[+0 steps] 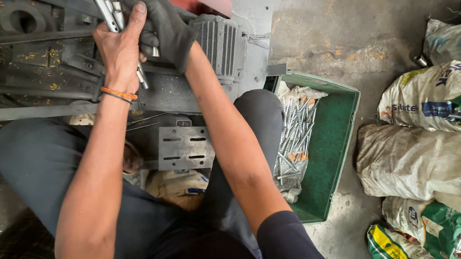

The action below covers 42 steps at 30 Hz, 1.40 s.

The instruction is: The person sits on the floor at a belt grinding machine and grinds the ends of perforated metal tubes against the abrasive belt, rotating and repositioning each tube to smooth its surface, then holds the finished tubes in one hand while continuing with more.

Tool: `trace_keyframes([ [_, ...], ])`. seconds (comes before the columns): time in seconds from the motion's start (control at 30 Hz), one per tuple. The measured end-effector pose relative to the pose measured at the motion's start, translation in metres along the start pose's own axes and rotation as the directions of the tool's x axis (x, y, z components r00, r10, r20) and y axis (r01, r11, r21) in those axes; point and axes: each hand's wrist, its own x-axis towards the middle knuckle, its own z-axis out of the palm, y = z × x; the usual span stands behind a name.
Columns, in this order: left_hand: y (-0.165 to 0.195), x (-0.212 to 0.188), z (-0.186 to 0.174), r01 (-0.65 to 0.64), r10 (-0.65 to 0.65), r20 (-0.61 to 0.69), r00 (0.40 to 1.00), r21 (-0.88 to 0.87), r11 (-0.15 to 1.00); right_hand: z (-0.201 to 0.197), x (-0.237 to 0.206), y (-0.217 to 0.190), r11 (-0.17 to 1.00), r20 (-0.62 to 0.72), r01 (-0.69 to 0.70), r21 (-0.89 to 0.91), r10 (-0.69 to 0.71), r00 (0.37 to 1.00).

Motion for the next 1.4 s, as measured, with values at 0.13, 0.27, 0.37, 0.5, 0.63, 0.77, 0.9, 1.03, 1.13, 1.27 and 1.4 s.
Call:
trace_keyframes([
  [0.13,-0.003,0.003,-0.001,0.000,0.000,0.012,1.000,-0.025,1.000,0.005,0.006,0.001,0.965,-0.130,-0.172,0.200,0.200,0.971],
  [0.27,-0.004,0.000,-0.003,0.022,-0.022,0.036,0.999,-0.006,1.000,0.007,-0.013,-0.002,0.989,-0.066,-0.036,0.147,0.046,0.997],
  [0.37,0.000,-0.011,-0.013,0.010,-0.016,0.067,0.998,0.092,0.996,0.007,-0.032,-0.019,0.965,0.044,0.096,-0.242,-0.088,0.995],
  [0.5,0.014,-0.034,-0.036,-0.422,0.414,0.098,0.905,0.322,0.847,0.026,-0.059,-0.034,0.945,-0.220,-0.215,-0.246,0.161,0.962],
  [0.63,0.035,-0.059,-0.062,-0.850,0.854,0.386,0.349,0.515,0.114,0.036,-0.096,-0.035,0.781,-0.200,-0.179,-0.598,0.071,0.977],
  [0.77,0.051,-0.070,-0.062,-0.804,0.776,0.611,0.156,0.535,-0.260,0.023,-0.127,-0.031,0.547,-0.206,-0.222,-0.807,0.091,0.974],
  [0.9,0.063,-0.082,-0.057,-0.747,0.759,0.636,0.137,0.570,-0.342,0.010,-0.150,-0.037,0.350,-0.090,-0.078,-0.934,-0.018,0.996],
  [1.03,0.086,-0.085,-0.081,-0.692,0.812,0.540,0.221,0.674,-0.260,-0.026,-0.179,-0.069,0.162,-0.121,-0.122,-0.979,0.015,0.993],
  [1.13,0.089,-0.077,-0.090,-0.748,0.902,0.341,0.266,0.663,-0.030,-0.048,-0.197,-0.071,0.294,-0.097,-0.100,-0.951,0.025,0.995],
  [1.27,0.072,-0.055,-0.082,-0.302,0.274,-0.126,0.953,-0.427,0.853,-0.048,-0.208,-0.038,0.664,-0.122,-0.136,-0.736,0.068,0.990],
  [1.4,0.054,-0.036,-0.080,-0.092,0.142,0.033,0.989,-0.614,0.784,-0.035,-0.205,-0.021,0.746,0.032,-0.097,-0.658,0.157,0.987],
])
